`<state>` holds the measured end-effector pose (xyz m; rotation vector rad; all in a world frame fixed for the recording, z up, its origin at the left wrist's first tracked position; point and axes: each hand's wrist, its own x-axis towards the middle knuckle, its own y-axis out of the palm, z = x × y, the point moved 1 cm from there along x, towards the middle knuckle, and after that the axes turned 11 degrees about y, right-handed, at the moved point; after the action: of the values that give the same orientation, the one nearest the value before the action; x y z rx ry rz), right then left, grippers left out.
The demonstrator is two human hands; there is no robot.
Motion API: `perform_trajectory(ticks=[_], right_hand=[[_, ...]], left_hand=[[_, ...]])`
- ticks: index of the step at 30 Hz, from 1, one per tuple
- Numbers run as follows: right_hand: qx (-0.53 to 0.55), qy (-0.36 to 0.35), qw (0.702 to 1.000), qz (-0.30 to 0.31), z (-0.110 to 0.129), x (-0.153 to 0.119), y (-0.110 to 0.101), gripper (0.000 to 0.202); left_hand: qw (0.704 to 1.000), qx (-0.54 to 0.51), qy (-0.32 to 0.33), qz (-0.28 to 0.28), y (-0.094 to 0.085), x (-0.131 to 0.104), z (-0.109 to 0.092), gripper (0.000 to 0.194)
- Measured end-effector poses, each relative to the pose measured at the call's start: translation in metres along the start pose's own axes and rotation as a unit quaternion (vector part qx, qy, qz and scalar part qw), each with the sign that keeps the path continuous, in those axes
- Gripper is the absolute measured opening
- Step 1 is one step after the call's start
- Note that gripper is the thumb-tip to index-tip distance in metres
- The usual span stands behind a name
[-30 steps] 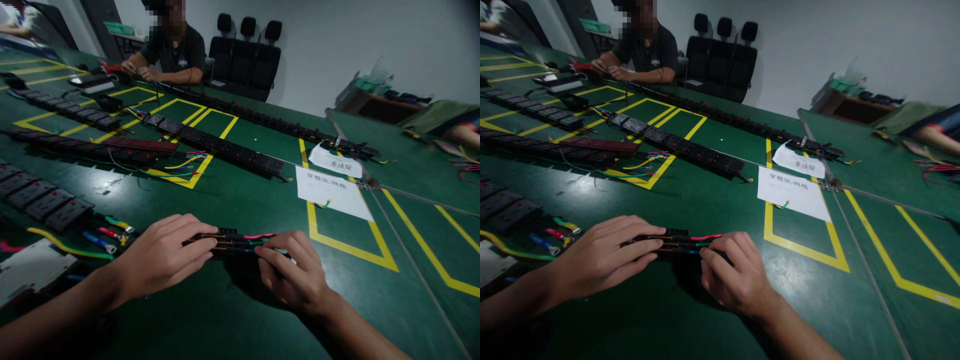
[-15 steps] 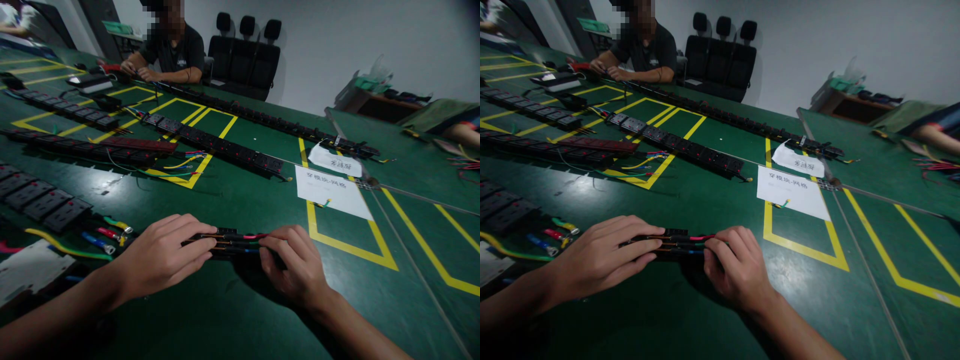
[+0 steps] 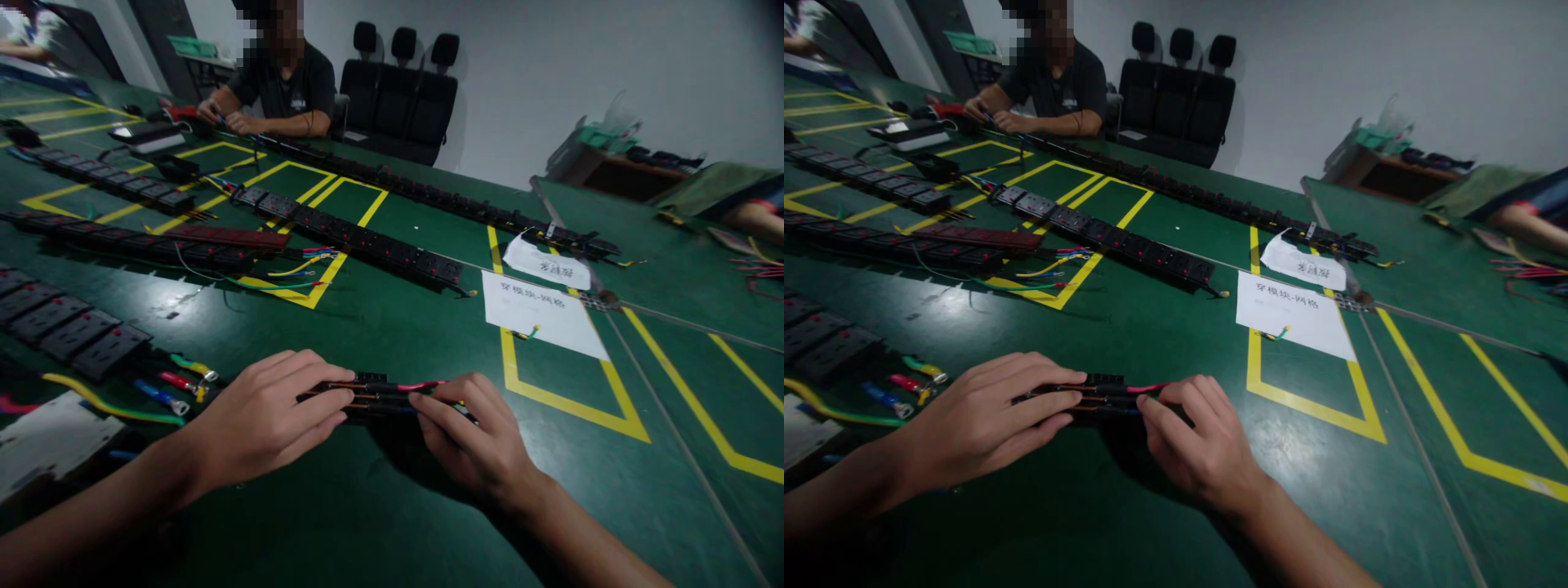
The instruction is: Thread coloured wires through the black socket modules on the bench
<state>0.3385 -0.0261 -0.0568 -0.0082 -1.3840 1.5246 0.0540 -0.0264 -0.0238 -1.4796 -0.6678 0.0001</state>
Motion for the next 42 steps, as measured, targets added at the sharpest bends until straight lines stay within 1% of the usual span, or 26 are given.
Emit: perform_trajectory(ticks=[8,19,42], right_hand=[[0.003,-0.004,1.0,0.018,-0.0025,-0.0025,-0.0008,0.029],[-0.003,-0.004,1.0,0.025,0.0003,0.0007,-0.0015,0.029],[-0.015,-0.006,0.999,0.033,0.0028,0.0045,-0.0042,0.024]], left_hand=[[1.0,-0.003,0.0,-0.001,-0.0004,-0.0003,-0.0007,0.019],[1.0,0.002,0.003,-0.006,0.0003,-0.0005,0.0002,0.019],[1.0,-0.004,-0.001,0.0,-0.0012,0.0008,0.0,0.019]])
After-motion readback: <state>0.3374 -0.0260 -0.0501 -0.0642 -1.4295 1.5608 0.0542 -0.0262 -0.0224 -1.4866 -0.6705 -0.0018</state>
